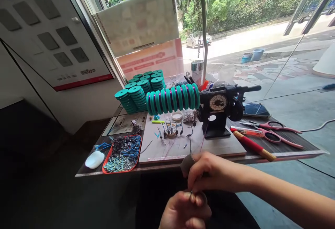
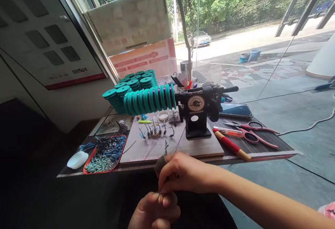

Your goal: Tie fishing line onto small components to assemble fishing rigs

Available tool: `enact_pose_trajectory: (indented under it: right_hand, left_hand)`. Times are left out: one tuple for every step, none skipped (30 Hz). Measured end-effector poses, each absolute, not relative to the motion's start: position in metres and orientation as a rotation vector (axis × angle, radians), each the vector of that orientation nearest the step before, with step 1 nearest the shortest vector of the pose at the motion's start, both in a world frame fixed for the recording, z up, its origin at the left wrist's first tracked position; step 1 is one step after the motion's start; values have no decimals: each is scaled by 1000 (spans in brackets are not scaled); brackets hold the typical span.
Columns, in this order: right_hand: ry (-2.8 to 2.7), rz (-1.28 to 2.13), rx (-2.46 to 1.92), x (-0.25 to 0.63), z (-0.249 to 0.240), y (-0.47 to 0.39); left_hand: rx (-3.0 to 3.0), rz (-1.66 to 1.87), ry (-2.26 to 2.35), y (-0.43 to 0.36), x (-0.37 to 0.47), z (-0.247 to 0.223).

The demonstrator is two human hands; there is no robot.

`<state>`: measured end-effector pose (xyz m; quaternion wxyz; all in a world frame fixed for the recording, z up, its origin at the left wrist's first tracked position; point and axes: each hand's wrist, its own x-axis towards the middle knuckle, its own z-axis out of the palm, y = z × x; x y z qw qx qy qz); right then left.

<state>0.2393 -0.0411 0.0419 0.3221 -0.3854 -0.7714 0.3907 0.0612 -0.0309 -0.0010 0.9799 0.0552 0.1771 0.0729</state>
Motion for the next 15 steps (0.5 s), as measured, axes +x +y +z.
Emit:
enact_pose_trajectory:
  right_hand:
    - [-2037,1020,-1015,239,42,-41]
    - [-2048,1015,-1020,239,43,-42]
    - [-2059,1013,-1022,239,43,-42]
    - [-2069,1015,-1021,240,44,-42]
    - [-2077,1019,-1018,240,44,-42]
    - [-2085,1024,-1014,240,45,-42]
    - [-2092,1029,-1008,241,45,-42]
    - [-2100,1034,-1002,241,46,-42]
    - [-2107,1036,-998,241,46,-41]
    - [-2113,1034,-998,241,47,-41]
    - [-2120,1033,-998,240,47,-41]
    - [-2127,1032,-998,240,48,-41]
    - [-2134,1031,-998,240,49,-41]
    - [-2141,1030,-998,239,49,-41]
    - [-2148,1029,-999,239,49,-41]
  left_hand:
    - [131,133,358,-31,61,0]
    - [147,126,357,-30,60,0]
    - [160,122,356,-30,60,0]
    - [168,120,354,-30,60,1]
    - [171,121,352,-30,60,1]
    - [172,123,351,-30,60,1]
    - [170,126,350,-31,61,1]
    - [170,129,350,-31,61,2]
    - [169,134,350,-31,61,2]
    - [168,137,351,-32,61,1]
    - [168,143,353,-32,61,1]
    - [169,149,354,-32,61,-1]
    - [170,159,357,-32,61,-2]
    - [171,167,360,-32,61,-3]
    - [171,168,362,-32,61,-5]
